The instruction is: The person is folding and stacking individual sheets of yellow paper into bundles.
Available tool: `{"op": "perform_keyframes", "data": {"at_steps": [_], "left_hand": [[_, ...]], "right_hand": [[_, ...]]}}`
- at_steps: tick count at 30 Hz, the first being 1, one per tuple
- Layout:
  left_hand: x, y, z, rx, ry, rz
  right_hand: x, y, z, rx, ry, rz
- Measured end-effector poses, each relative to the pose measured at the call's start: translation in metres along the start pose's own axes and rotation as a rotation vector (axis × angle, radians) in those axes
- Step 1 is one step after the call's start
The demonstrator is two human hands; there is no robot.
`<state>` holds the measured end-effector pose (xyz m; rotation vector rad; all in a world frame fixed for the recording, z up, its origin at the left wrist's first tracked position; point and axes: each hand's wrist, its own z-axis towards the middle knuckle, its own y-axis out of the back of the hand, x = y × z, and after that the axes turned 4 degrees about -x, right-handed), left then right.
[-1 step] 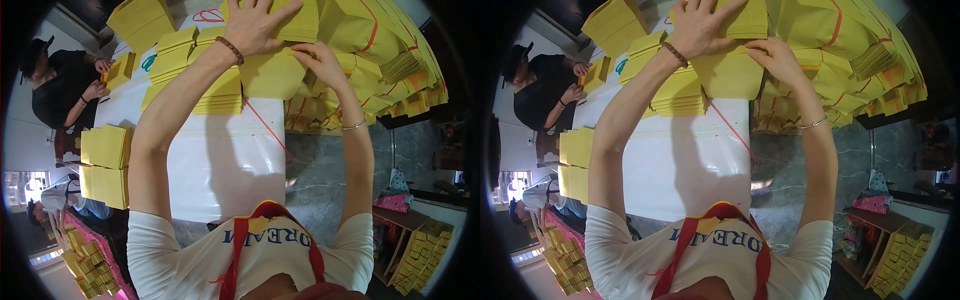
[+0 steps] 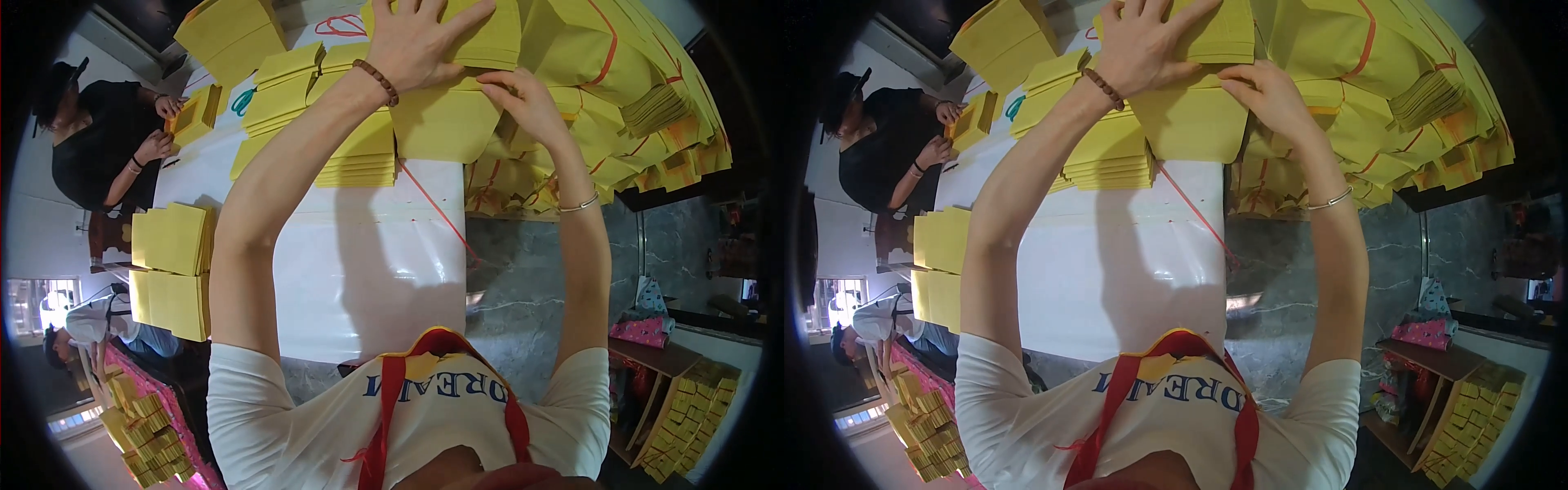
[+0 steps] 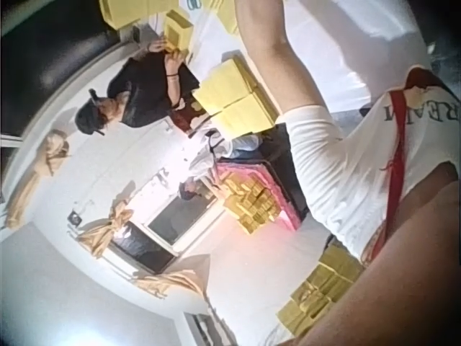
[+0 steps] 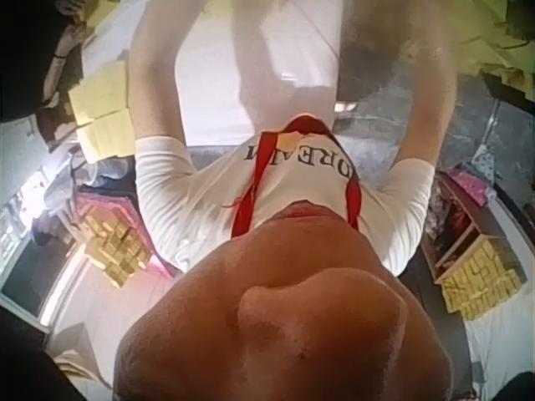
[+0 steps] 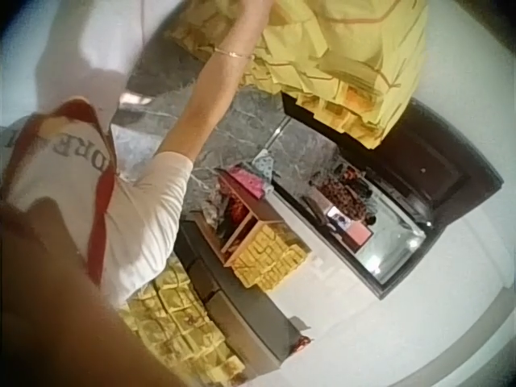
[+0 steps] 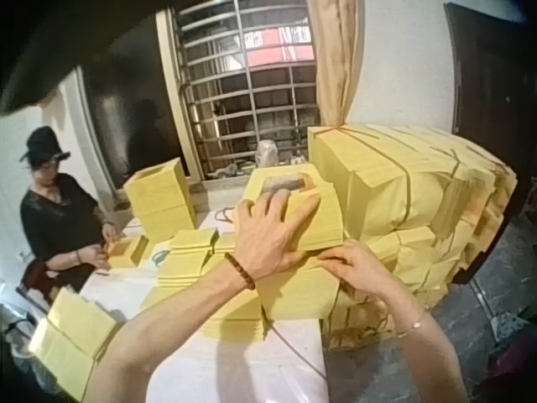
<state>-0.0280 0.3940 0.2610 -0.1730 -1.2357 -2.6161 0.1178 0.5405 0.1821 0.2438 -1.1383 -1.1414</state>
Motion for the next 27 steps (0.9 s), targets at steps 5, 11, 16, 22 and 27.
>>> {"op": "perform_keyframes", "data": {"at_steps": [5,11,16,22,27], "left_hand": [[0.006,-0.009,-0.002,-0.102,-0.033,-0.018],[0.003,-0.003,0.001,-0.053,-0.021,-0.024],[0.003,-0.002,0.001,-0.053,-0.025,-0.018],[0.003,0.001,0.003,0.0,0.004,-0.053],[0.006,-0.003,-0.001,-0.127,-0.05,-0.053]], "right_hand": [[0.001,0.0,0.003,-0.052,0.159,-0.219],[0.011,0.0,0.003,-0.076,0.236,-0.465],[0.01,-0.002,0.001,-0.114,0.385,-0.442],[0.003,-0.003,0.0,-0.139,0.431,-0.389],[0.008,-0.001,0.001,-0.143,0.442,-0.373]]}}
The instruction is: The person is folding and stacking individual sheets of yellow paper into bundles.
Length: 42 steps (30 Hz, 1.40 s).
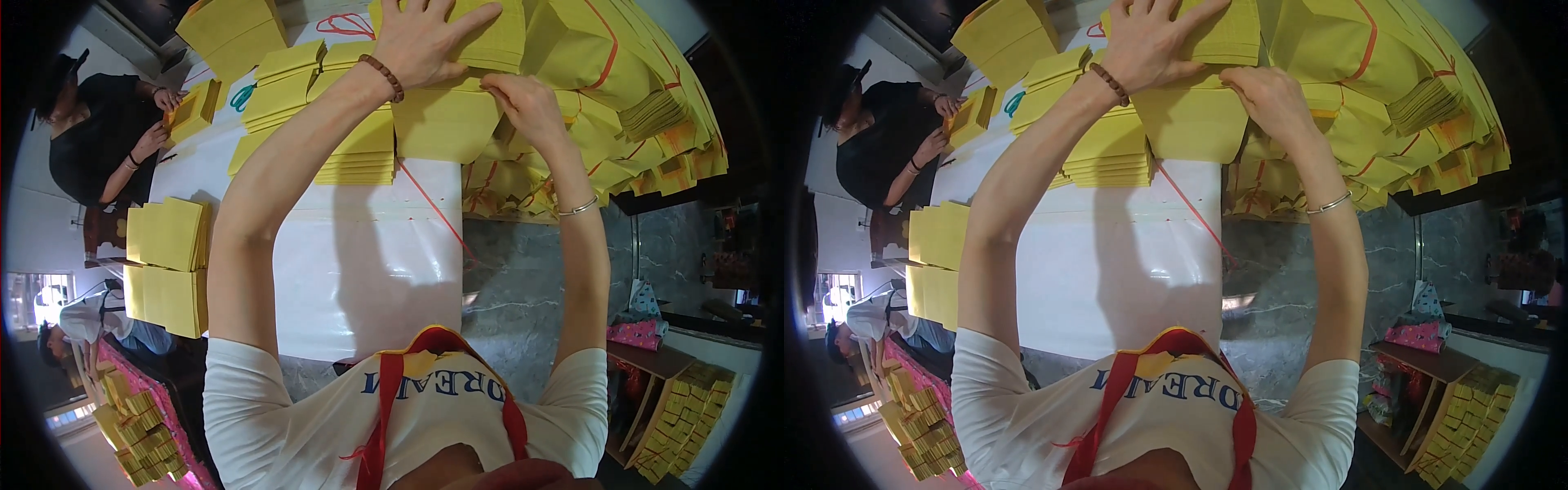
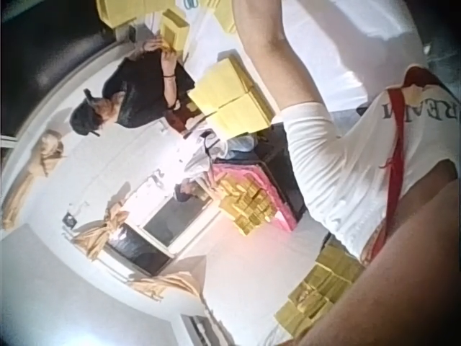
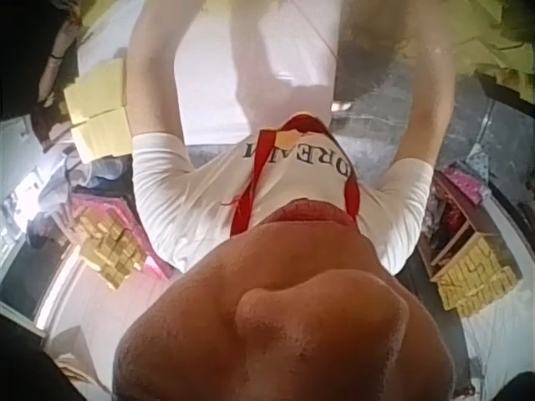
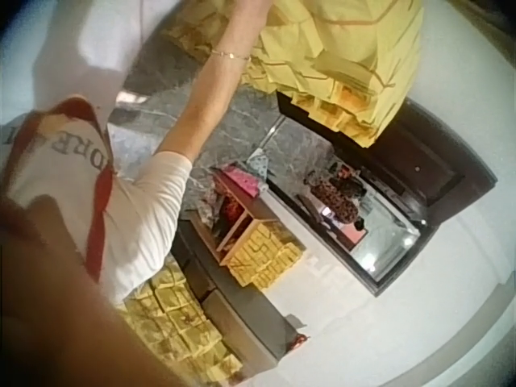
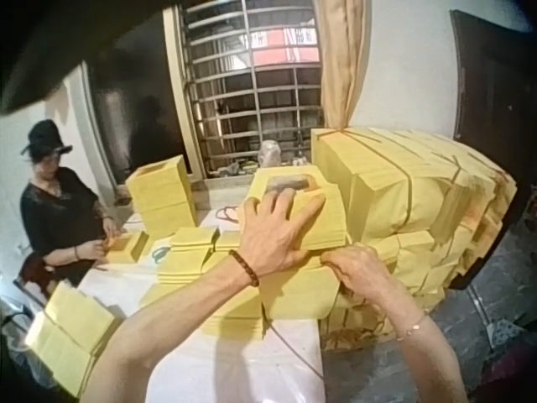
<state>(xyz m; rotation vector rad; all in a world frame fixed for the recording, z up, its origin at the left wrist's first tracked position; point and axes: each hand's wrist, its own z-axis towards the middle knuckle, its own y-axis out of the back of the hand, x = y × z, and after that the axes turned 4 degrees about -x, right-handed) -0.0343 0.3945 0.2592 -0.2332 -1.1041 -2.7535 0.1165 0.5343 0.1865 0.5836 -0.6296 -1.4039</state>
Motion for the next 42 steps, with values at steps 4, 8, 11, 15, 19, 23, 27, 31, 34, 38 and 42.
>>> {"op": "perform_keyframes", "data": {"at_steps": [4,8,11,15,19,23,27,31,34,38,42], "left_hand": [[-0.003,0.002,0.003,0.111,0.046,-0.001],[0.0,-0.001,0.001,0.047,0.027,-0.027],[0.001,-0.003,0.002,0.046,0.026,-0.016],[0.0,0.003,0.004,0.086,0.037,0.015],[0.001,0.002,0.002,0.076,0.017,-0.001],[-0.005,0.009,0.006,0.156,0.057,0.013],[0.006,-0.019,-0.007,-0.202,-0.14,0.457],[-0.005,0.007,0.004,0.123,0.053,-0.016],[-0.002,0.006,0.004,0.126,0.067,-0.006],[-0.001,0.002,0.002,0.091,0.042,-0.003],[-0.004,0.006,0.006,0.144,0.055,-0.009]], "right_hand": [[0.0,0.0,-0.001,0.015,0.003,-0.008],[0.004,0.002,0.005,0.066,-0.003,-0.074],[0.008,-0.001,-0.003,0.036,0.012,-0.188],[0.0,0.0,-0.004,-0.008,-0.017,-0.206],[0.005,0.004,-0.002,0.098,-0.456,0.091],[-0.003,-0.002,0.0,0.082,-0.64,0.232],[0.011,-0.005,0.0,0.084,-0.763,0.284],[0.0,-0.009,-0.008,-0.02,-0.735,0.385],[0.003,-0.006,0.0,0.014,-0.685,0.261],[0.007,-0.003,0.002,0.144,-0.605,0.171],[0.003,-0.006,-0.002,0.145,-0.585,0.198]]}}
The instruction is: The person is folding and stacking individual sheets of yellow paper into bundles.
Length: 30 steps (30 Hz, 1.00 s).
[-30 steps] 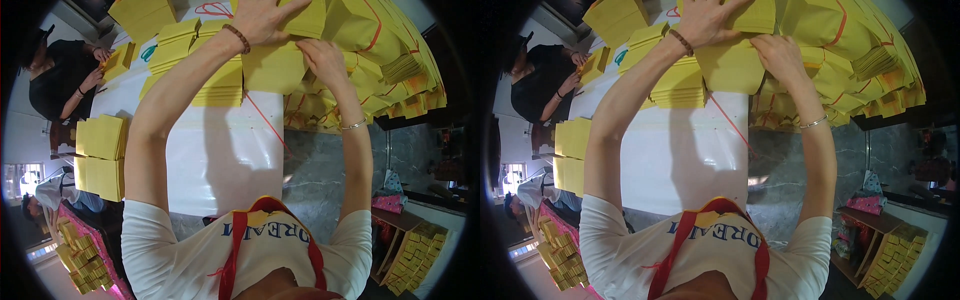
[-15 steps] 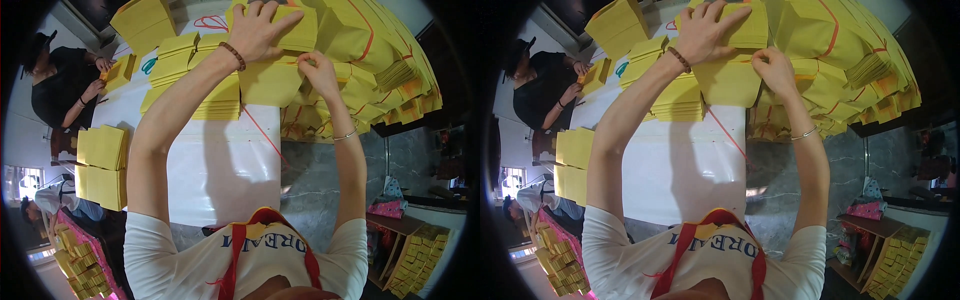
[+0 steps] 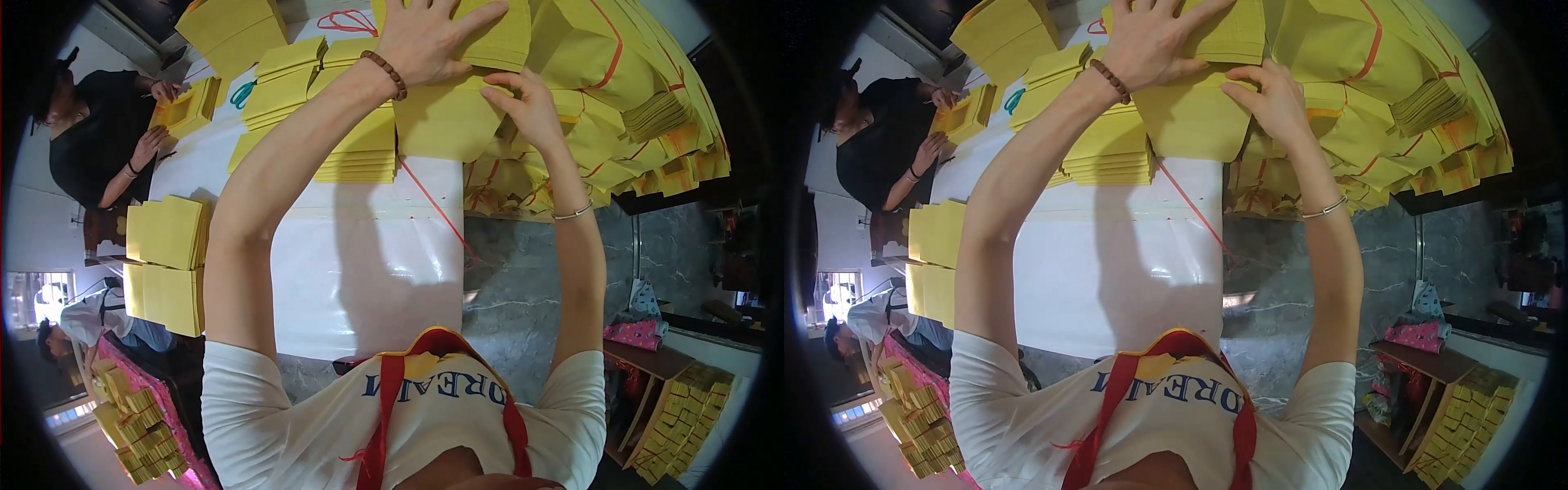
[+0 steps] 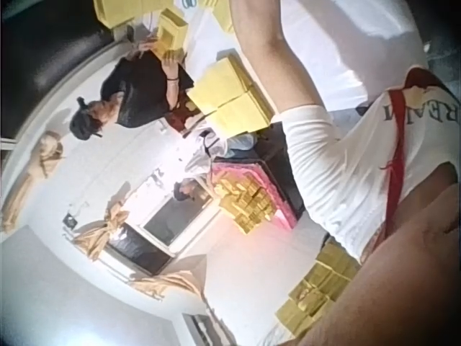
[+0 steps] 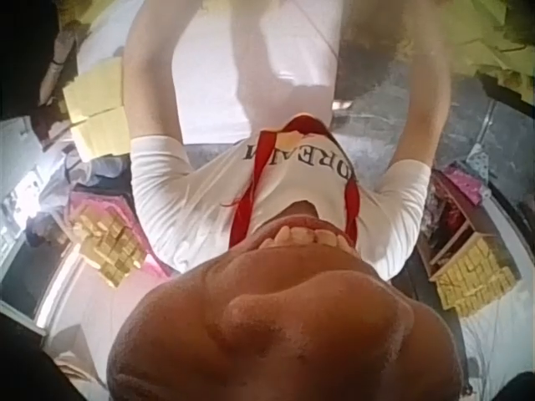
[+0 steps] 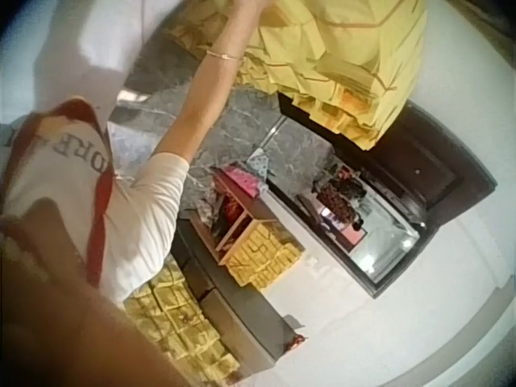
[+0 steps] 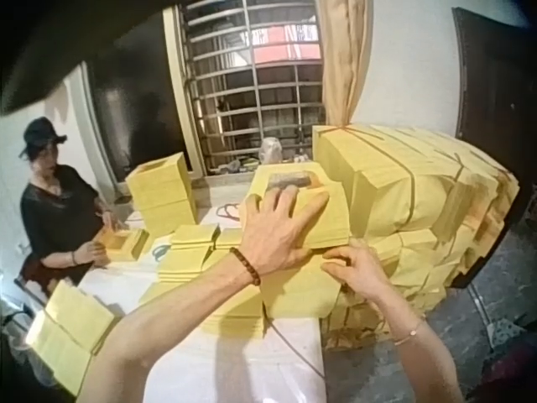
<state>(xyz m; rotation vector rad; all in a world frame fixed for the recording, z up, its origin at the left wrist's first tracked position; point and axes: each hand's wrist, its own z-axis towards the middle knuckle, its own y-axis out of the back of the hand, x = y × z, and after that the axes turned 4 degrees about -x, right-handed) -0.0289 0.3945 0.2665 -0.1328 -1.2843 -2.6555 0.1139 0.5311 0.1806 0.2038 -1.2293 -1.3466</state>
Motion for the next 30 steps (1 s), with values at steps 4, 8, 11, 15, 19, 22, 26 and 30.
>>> {"op": "perform_keyframes", "data": {"at_steps": [4,8,11,15,19,22,26,30], "left_hand": [[0.002,-0.002,-0.002,-0.069,-0.039,-0.016],[0.002,-0.002,-0.002,-0.041,-0.018,-0.027],[0.0,-0.001,-0.001,-0.03,-0.019,-0.001],[0.003,-0.002,-0.003,-0.061,-0.033,-0.027],[0.001,-0.003,-0.002,-0.022,-0.026,-0.014],[0.005,-0.011,-0.004,-0.128,-0.061,0.009],[0.0,-0.002,-0.001,-0.016,-0.025,0.023],[0.002,-0.006,0.0,-0.093,-0.018,0.016]], "right_hand": [[-0.015,-0.008,0.005,0.001,0.004,0.164],[-0.019,-0.011,0.006,-0.012,0.002,0.251],[-0.014,-0.005,0.002,-0.068,0.074,0.133],[-0.008,-0.003,-0.004,-0.225,0.386,-0.268],[-0.017,0.0,-0.003,-0.281,0.56,-0.277],[-0.011,0.003,-0.003,-0.288,0.617,-0.351],[-0.003,-0.004,-0.01,-0.456,0.443,-0.404],[0.007,-0.015,-0.011,-0.49,0.033,-0.074]]}}
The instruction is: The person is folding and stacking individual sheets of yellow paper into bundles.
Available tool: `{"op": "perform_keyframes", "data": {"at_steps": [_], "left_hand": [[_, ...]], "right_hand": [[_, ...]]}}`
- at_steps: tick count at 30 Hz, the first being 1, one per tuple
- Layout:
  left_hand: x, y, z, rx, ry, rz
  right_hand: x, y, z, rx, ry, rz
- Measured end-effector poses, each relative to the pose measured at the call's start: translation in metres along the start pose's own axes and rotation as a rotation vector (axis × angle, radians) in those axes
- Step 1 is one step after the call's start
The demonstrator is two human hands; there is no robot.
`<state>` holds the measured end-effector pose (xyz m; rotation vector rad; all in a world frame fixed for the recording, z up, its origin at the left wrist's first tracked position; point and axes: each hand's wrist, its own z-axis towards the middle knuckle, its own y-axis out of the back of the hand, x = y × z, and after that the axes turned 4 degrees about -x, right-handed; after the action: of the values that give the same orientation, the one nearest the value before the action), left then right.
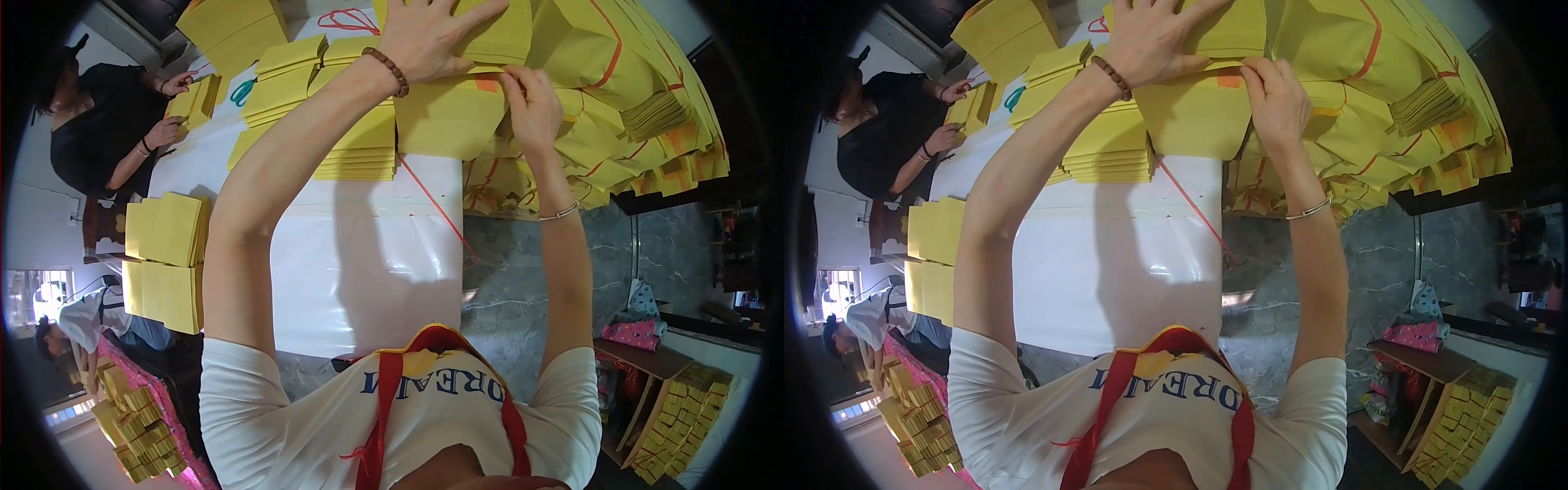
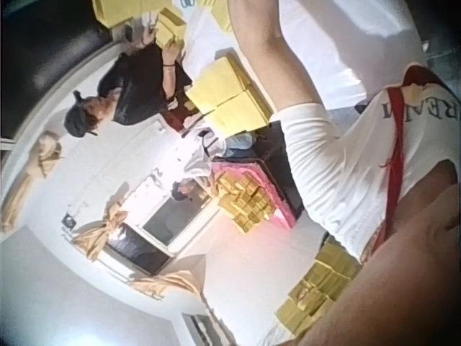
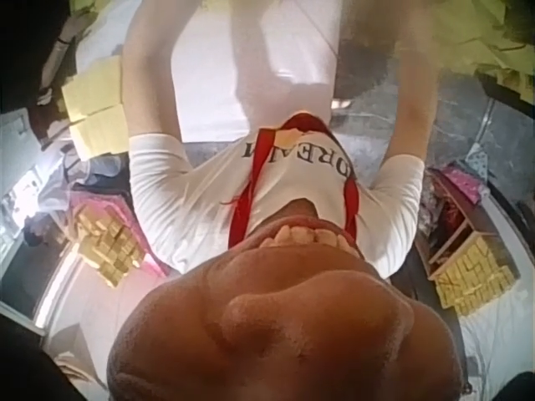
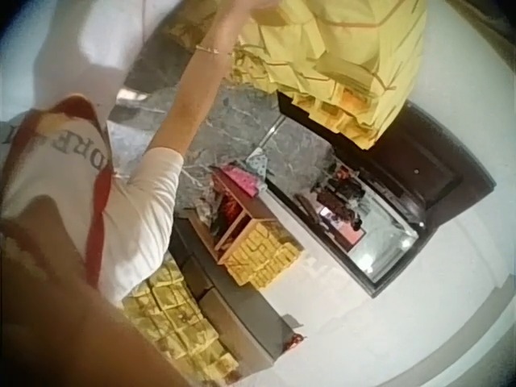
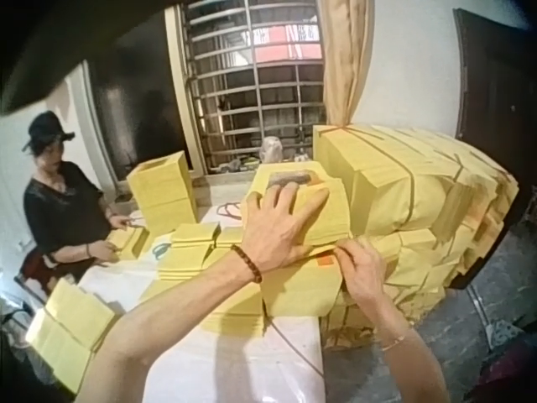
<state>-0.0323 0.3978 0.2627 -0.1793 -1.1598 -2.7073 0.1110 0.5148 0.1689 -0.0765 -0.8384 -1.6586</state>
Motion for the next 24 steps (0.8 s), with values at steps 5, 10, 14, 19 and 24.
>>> {"op": "perform_keyframes", "data": {"at_steps": [5,10,14,19,24], "left_hand": [[0.002,-0.009,-0.003,-0.082,-0.034,0.213],[-0.001,0.002,0.005,0.035,0.057,-0.009],[0.0,0.003,0.003,0.02,0.074,-0.021],[0.021,-0.026,-0.006,-0.348,-0.104,0.314],[0.01,0.0,-0.002,-0.041,0.09,-0.045]], "right_hand": [[0.015,0.001,0.004,0.03,-0.161,0.086],[0.026,-0.006,0.006,0.081,-0.434,0.242],[0.033,-0.019,0.005,-0.004,-0.653,0.822],[0.029,-0.009,0.017,0.172,-0.662,0.703],[0.029,0.004,0.032,0.023,-1.174,1.585]]}}
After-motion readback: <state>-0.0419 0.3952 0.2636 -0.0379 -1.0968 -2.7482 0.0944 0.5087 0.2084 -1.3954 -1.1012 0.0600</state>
